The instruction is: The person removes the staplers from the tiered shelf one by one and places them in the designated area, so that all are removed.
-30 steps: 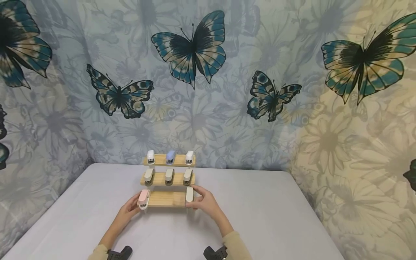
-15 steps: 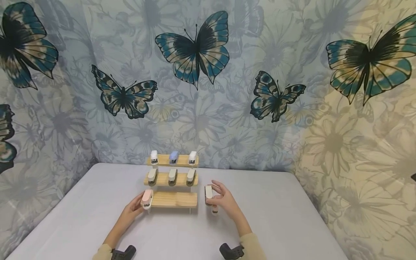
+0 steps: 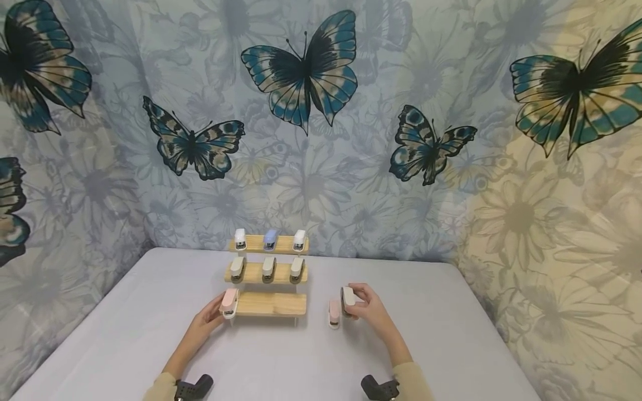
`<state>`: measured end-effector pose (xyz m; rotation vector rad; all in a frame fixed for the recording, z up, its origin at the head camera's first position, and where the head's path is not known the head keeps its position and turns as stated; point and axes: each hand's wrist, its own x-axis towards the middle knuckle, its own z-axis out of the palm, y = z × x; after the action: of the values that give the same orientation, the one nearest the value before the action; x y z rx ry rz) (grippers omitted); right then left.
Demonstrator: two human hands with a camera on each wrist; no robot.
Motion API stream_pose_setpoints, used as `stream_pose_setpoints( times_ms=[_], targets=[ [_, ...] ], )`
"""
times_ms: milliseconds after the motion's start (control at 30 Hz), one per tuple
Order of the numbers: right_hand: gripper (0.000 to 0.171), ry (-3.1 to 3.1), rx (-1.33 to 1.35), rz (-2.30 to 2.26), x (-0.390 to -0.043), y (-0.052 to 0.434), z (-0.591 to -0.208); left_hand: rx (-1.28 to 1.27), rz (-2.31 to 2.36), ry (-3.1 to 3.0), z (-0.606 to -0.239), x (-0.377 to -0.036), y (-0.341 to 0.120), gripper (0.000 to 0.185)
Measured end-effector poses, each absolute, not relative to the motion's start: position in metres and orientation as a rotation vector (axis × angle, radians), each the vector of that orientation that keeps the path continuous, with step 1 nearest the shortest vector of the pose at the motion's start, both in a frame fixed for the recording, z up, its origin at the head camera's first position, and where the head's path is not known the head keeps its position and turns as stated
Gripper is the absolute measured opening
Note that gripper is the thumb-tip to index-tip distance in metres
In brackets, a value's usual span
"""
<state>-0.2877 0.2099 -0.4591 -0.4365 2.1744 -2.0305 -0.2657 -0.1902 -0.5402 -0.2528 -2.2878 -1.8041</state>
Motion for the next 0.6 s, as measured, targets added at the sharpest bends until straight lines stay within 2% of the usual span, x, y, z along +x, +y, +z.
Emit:
stream_pose_setpoints(
  times_ms=[233, 467, 600],
  targets=[
    [0.048, 2.233, -0.455, -2.033, -0.283, 0.220, -0.455, -0.283, -1.760, -2.314, -0.538, -0.266, -0.190, 0.054],
    [0.047, 2.362, -0.464, -1.977, -0.301, 0.239, -0.494, -0.270, -1.757, -2.307, -0.540, -0.267, -0.190, 0.054],
    [0.048, 2.379, -0.431, -1.947, -0.302, 0.242, -0.502, -0.268, -1.757, -2.291, -0.540, -0.266, -0.190, 0.053]
  ],
)
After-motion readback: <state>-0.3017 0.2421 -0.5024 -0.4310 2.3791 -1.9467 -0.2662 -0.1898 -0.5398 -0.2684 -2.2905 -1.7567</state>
